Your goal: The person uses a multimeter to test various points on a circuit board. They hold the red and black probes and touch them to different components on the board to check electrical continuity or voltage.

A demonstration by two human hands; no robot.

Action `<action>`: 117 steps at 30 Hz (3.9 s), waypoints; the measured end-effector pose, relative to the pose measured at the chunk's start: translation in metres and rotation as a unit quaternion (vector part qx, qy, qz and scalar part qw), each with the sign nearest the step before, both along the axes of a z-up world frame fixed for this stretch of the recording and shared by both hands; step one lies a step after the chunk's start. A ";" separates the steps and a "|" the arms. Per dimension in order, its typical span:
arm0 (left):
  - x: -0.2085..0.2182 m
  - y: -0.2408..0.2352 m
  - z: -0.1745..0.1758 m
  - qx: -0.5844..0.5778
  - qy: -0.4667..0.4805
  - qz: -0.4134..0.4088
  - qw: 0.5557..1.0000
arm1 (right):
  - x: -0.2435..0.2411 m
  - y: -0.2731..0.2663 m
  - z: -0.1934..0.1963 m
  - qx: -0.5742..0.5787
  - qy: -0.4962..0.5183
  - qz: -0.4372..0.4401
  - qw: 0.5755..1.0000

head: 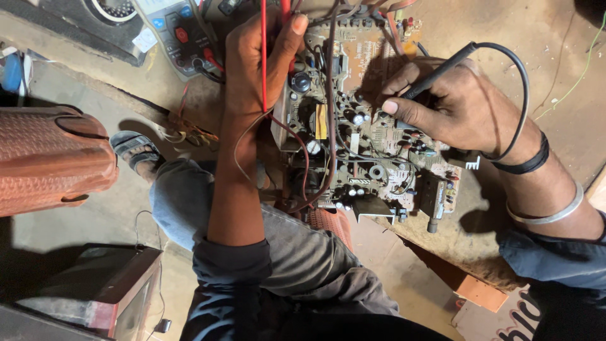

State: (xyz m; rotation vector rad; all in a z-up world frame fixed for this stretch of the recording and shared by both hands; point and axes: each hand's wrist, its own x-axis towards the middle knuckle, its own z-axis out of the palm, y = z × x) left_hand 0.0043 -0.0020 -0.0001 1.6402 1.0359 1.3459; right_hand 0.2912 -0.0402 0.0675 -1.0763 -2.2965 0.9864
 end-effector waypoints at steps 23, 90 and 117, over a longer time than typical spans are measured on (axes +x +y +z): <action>0.000 -0.002 0.009 -0.016 0.021 0.001 1.000 | -0.002 -0.001 0.004 0.010 0.018 0.001 1.000; 0.001 -0.005 0.014 -0.028 0.036 0.018 0.999 | 0.002 0.001 -0.003 -0.009 0.041 -0.021 0.999; -0.004 -0.001 -0.010 -0.062 0.060 0.045 0.995 | 0.002 0.000 0.004 0.118 -0.047 -0.029 0.991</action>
